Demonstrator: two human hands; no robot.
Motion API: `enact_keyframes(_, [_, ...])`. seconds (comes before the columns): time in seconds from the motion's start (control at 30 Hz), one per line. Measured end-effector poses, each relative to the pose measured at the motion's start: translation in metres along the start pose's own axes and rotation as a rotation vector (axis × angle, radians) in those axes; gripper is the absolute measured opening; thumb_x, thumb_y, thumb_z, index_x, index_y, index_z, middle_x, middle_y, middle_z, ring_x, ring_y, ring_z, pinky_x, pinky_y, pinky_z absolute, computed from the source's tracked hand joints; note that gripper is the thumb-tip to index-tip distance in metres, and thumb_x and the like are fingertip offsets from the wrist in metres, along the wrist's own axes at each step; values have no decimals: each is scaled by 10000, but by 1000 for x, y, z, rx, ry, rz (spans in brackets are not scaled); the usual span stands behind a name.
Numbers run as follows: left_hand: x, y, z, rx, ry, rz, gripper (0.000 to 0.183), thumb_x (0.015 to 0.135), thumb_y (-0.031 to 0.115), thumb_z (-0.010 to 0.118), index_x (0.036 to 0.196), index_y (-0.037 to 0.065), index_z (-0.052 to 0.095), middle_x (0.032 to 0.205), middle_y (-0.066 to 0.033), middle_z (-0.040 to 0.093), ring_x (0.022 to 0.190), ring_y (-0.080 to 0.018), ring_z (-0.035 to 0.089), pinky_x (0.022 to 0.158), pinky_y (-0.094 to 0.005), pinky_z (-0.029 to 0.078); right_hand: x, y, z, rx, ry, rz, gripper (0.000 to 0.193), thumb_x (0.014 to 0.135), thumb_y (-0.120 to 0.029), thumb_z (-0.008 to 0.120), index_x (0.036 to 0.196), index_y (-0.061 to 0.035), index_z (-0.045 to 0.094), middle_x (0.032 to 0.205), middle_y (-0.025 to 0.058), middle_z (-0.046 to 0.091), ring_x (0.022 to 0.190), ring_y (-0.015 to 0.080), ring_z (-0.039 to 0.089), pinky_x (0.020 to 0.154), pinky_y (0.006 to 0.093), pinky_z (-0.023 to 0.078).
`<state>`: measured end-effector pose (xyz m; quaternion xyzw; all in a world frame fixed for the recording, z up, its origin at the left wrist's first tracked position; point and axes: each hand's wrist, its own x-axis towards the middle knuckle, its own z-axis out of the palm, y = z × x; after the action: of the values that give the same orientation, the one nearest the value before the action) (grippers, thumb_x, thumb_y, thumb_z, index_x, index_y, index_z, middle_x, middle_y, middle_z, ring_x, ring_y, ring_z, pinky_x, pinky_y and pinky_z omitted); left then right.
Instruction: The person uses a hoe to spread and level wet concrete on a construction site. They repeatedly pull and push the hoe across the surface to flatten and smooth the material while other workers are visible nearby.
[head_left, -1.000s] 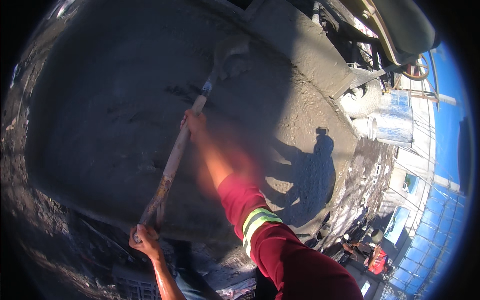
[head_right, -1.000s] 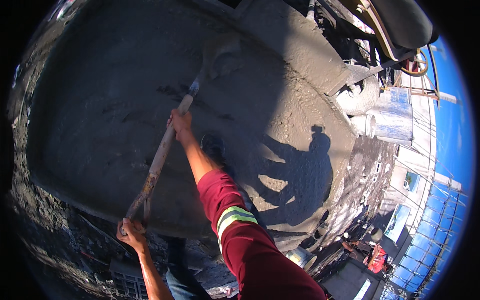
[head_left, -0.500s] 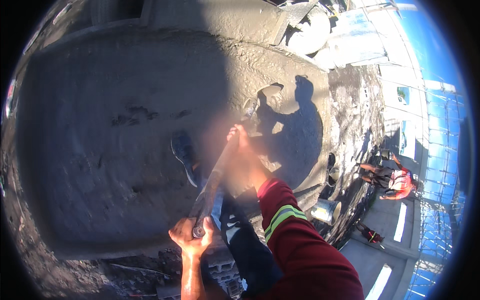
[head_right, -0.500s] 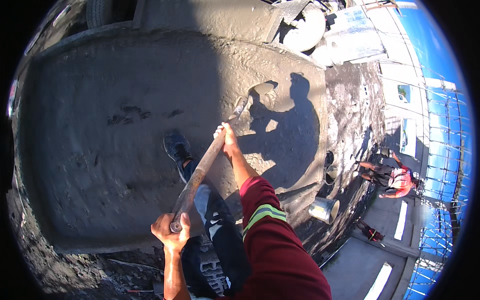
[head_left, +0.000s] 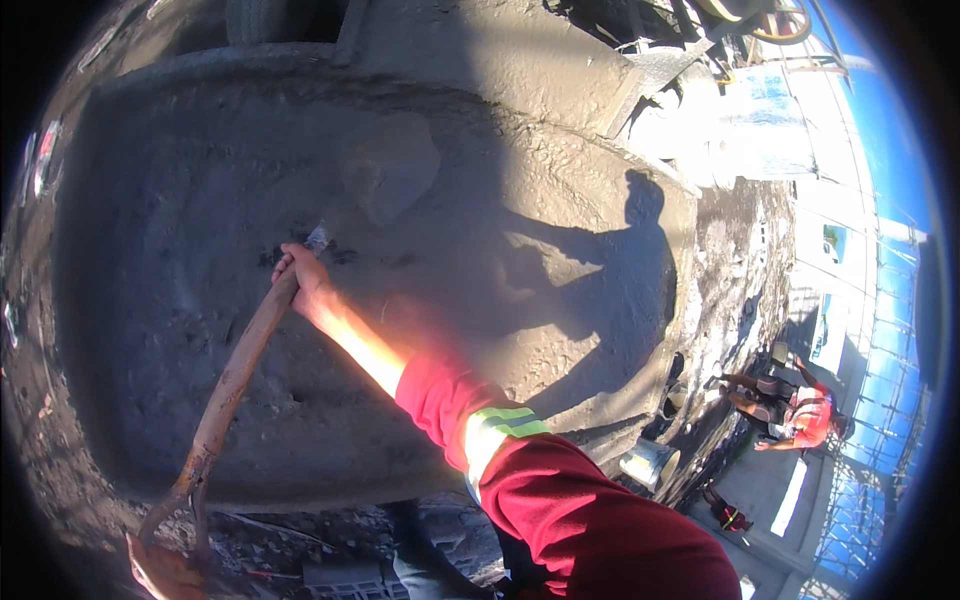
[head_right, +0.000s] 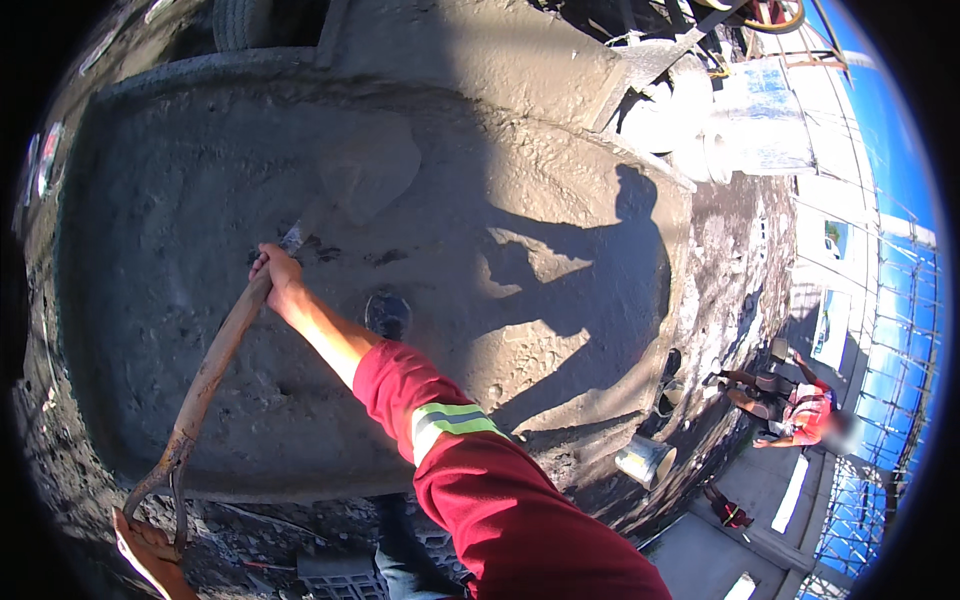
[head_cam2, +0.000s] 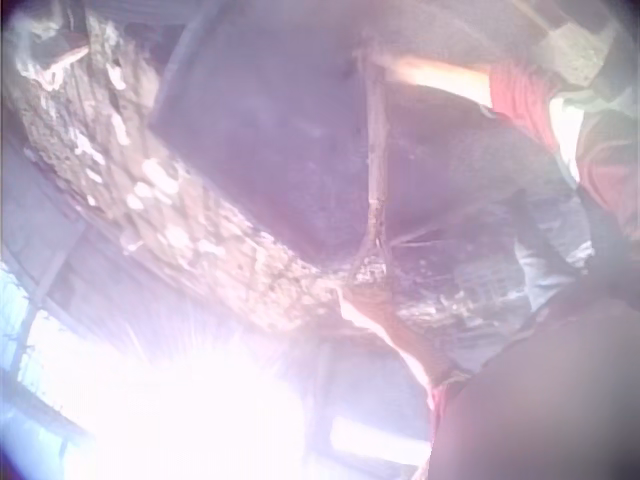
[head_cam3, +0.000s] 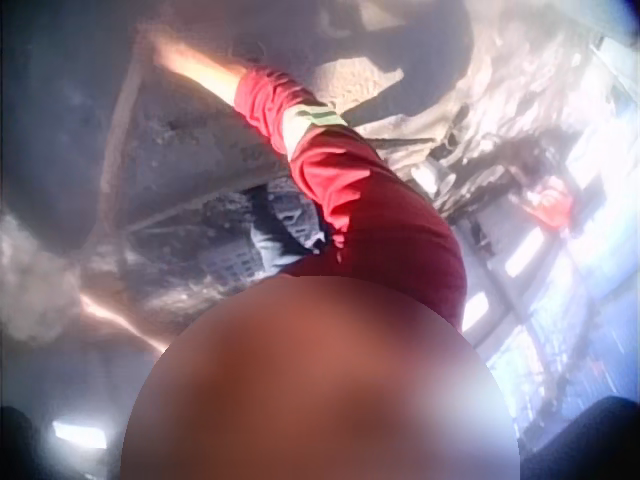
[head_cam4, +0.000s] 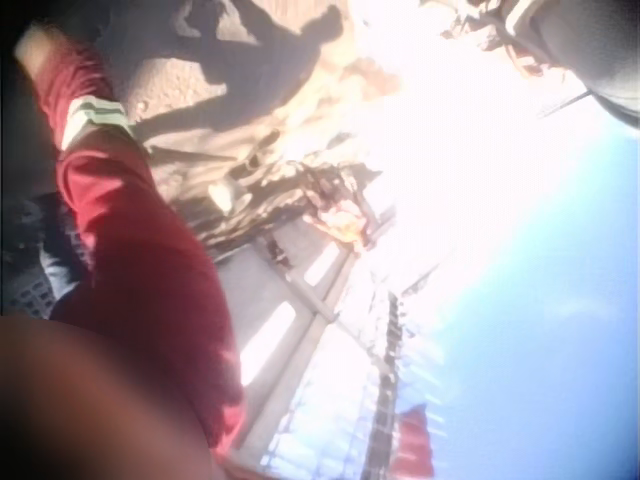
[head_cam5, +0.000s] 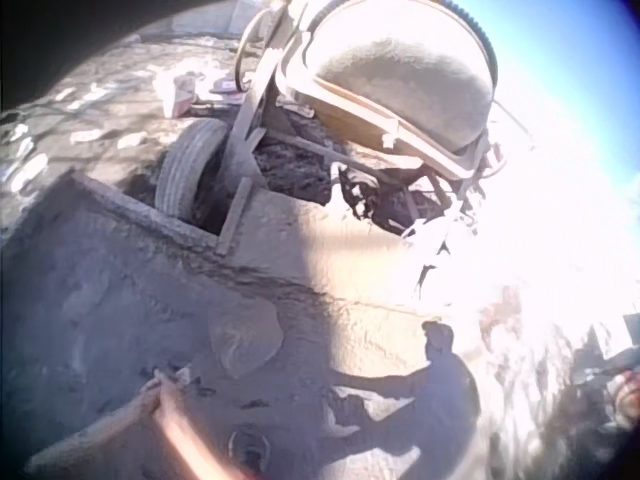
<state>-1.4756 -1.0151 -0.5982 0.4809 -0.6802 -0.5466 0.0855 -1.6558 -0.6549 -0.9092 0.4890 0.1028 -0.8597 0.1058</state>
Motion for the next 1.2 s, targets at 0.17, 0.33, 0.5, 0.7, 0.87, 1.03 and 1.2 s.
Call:
enact_keyframes(0.17, [70,49,57,-49,72,25,412,925,430,660,703,176,423,513,48,306,366,-83,283,362,-252,298,78,26,83,85,-45,13,213,874,-156,659,721,-81,532,635,49,535,543,181,533,547,373,502])
enact_keyframes(0.33, [60,18,230,187,-257,-54,343,890,416,674,727,196,468,598,80,307,475,-40,298,427,-234,233,113,-149,3,121,104,-190,190,884,-122,595,735,-100,479,618,65,494,545,207,502,555,379,484])
enact_keyframes(0.5, [-26,26,315,235,-344,64,362,884,362,690,685,164,461,568,67,349,442,-37,321,403,-223,265,93,-219,-59,123,15,-356,160,886,-124,607,806,-76,477,615,36,465,573,181,489,565,346,485])
enact_keyframes(0.7, [-162,-4,332,302,-905,882,337,828,247,760,649,59,544,496,-13,492,422,-101,481,425,-277,366,-12,-361,-185,245,-142,-397,247,864,-203,617,689,-143,453,601,-16,455,546,142,478,551,276,451])
enact_keyframes(0.87, [-220,-18,296,79,-1139,1215,346,685,268,831,642,75,547,557,-47,547,457,-201,541,475,-304,443,-128,-387,-249,127,-40,-634,249,846,-235,588,645,-161,461,560,-29,456,438,149,436,452,297,434])
enact_keyframes(1.03, [-157,-6,216,404,-828,560,413,885,367,713,685,60,522,541,-6,470,460,-58,400,437,-236,306,-102,-291,-182,162,-74,-541,149,894,-180,600,792,-107,518,694,11,535,618,162,543,579,298,489])
enact_keyframes(1.2, [-36,51,153,140,-293,147,363,970,348,620,733,145,435,533,33,358,414,-64,328,397,-246,261,-19,-149,-35,46,117,-207,145,897,-111,602,803,-23,536,703,79,561,613,192,567,587,372,532])
